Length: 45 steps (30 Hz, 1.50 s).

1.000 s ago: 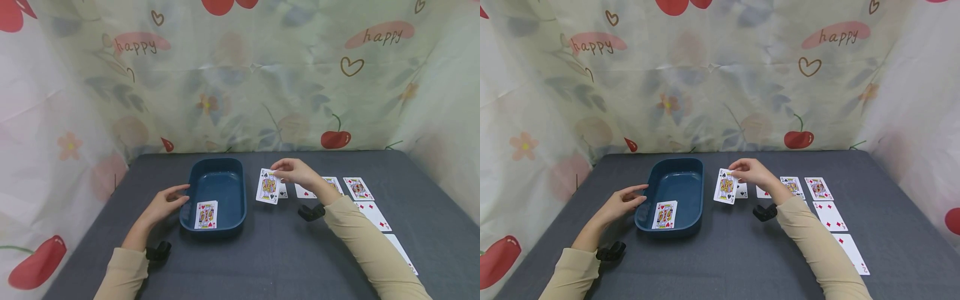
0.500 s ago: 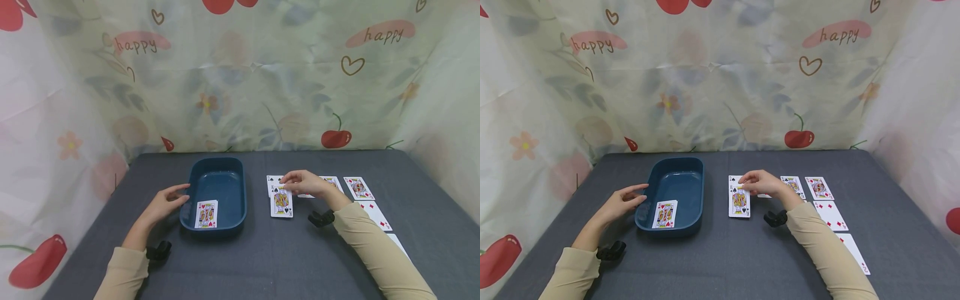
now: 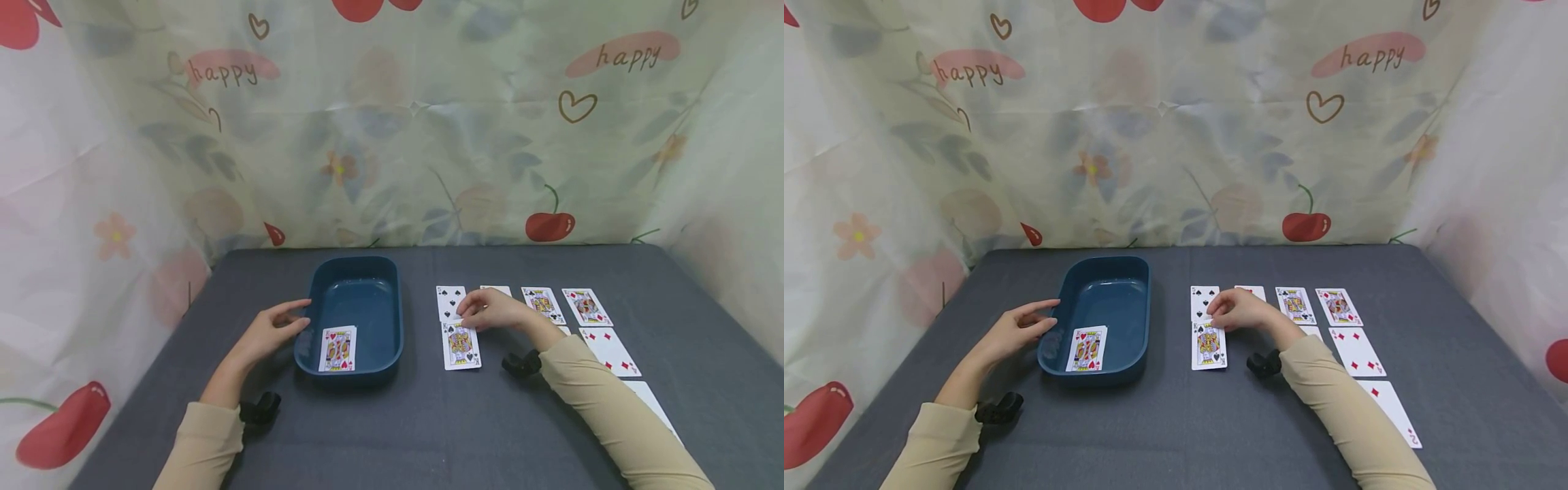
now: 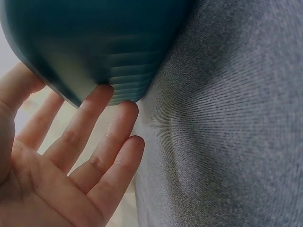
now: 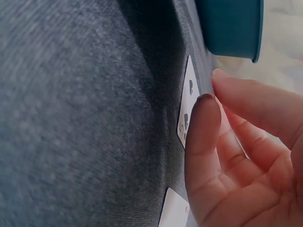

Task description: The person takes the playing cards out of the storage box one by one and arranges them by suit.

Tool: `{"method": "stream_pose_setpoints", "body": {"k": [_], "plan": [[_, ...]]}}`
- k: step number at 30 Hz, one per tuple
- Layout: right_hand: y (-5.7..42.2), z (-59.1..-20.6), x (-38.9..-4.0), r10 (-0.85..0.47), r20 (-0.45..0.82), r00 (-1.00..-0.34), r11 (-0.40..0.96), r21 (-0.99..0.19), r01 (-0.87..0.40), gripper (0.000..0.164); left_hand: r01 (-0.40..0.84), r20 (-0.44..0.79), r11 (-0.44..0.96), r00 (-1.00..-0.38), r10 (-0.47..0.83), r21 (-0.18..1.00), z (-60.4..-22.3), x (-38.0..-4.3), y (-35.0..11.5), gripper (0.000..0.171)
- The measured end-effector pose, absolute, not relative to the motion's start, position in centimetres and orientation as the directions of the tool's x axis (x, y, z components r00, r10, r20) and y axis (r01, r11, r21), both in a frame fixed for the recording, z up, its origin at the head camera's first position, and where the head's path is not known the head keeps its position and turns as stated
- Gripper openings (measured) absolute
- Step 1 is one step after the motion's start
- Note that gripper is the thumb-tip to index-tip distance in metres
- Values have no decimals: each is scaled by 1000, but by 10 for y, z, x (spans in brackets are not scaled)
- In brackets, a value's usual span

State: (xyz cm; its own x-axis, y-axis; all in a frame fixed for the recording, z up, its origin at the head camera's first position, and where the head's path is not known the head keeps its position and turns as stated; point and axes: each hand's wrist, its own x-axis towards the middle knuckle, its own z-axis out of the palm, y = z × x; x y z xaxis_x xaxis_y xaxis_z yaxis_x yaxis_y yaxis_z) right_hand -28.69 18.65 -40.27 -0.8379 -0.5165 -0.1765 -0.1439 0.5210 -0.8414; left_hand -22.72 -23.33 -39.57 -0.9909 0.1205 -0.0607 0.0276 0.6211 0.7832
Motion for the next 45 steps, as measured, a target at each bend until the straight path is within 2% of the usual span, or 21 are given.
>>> {"method": "stream_pose_setpoints", "body": {"k": [10,34,45], "plan": [[183,-407,-285,-514,-123,-849,540,-816,-209,24,20,-66,623,-991,115,782,-396,-227,-232,51],[177,-408,-283,-420,-73,-905,648,-722,-243,24,38,-57,595,-989,139,803,-391,-224,-230,52],[157,-386,-276,-472,-52,-880,591,-760,-271,25,30,-62,608,-990,130,793,-393,-226,-232,51]]}}
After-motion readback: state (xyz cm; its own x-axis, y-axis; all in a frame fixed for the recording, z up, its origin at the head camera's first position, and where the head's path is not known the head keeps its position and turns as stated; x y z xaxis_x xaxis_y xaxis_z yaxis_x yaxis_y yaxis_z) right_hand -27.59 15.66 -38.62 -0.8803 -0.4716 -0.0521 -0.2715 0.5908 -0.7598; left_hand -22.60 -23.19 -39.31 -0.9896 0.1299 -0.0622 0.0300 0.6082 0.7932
